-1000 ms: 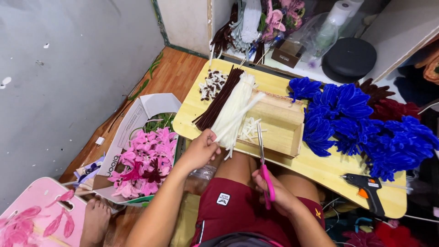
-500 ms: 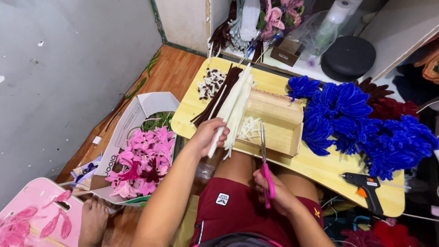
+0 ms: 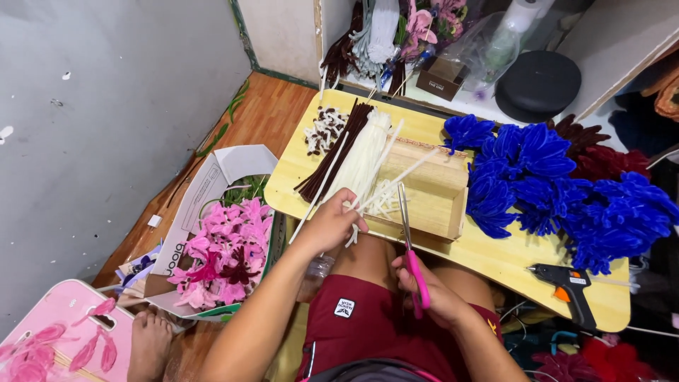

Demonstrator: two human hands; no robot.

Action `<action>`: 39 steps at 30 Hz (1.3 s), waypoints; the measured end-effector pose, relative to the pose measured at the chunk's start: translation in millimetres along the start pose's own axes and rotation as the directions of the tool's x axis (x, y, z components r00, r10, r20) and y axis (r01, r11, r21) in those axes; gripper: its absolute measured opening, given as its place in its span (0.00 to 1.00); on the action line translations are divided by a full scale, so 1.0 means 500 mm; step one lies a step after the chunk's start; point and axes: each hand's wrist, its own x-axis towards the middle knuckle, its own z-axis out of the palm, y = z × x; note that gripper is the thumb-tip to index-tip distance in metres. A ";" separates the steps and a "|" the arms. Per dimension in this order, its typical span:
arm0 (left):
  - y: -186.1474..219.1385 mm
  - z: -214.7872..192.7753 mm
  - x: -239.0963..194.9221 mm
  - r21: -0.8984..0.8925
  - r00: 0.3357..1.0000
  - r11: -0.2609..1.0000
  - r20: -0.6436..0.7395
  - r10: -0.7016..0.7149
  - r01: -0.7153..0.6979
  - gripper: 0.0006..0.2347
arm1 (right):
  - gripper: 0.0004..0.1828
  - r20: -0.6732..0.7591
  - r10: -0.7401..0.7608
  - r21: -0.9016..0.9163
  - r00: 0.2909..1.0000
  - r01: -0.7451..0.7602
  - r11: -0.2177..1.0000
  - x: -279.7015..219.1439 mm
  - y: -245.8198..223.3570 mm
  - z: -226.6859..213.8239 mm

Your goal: The person sits on the floor and uses pink scissors to cut white craft stems into short pieces. The cut pieces are placed into a small wooden box on the table. The person continues cutting the stems one by one throughout the clip.

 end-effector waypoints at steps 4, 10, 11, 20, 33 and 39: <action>0.018 0.003 -0.034 0.048 0.999 0.999 0.031 0.021 -0.022 0.03 | 0.22 0.009 -0.004 0.088 1.000 0.003 0.996 0.005 0.008 -0.009; 0.030 -0.005 -0.055 0.240 0.994 0.969 0.077 -0.083 0.062 0.09 | 0.12 0.000 -0.014 0.225 1.000 0.013 0.974 -0.002 -0.003 -0.018; 0.027 -0.006 -0.053 0.234 0.993 0.971 0.096 -0.074 0.050 0.12 | 0.12 0.034 -0.037 0.211 0.999 0.029 0.977 -0.004 -0.004 -0.019; 0.001 0.000 0.024 0.049 1.000 0.999 -0.004 -0.011 0.011 0.19 | 0.14 0.042 -0.067 0.140 0.997 0.061 0.988 0.006 0.022 0.001; 0.004 0.042 0.057 0.251 0.943 0.932 -0.143 0.301 -0.260 0.12 | 0.15 0.076 -0.103 0.202 0.992 0.086 0.976 0.014 0.040 0.024; -0.035 0.067 0.089 0.230 0.952 0.946 -0.153 0.266 -0.228 0.04 | 0.16 0.071 -0.064 0.206 0.995 0.048 0.977 0.006 0.028 0.039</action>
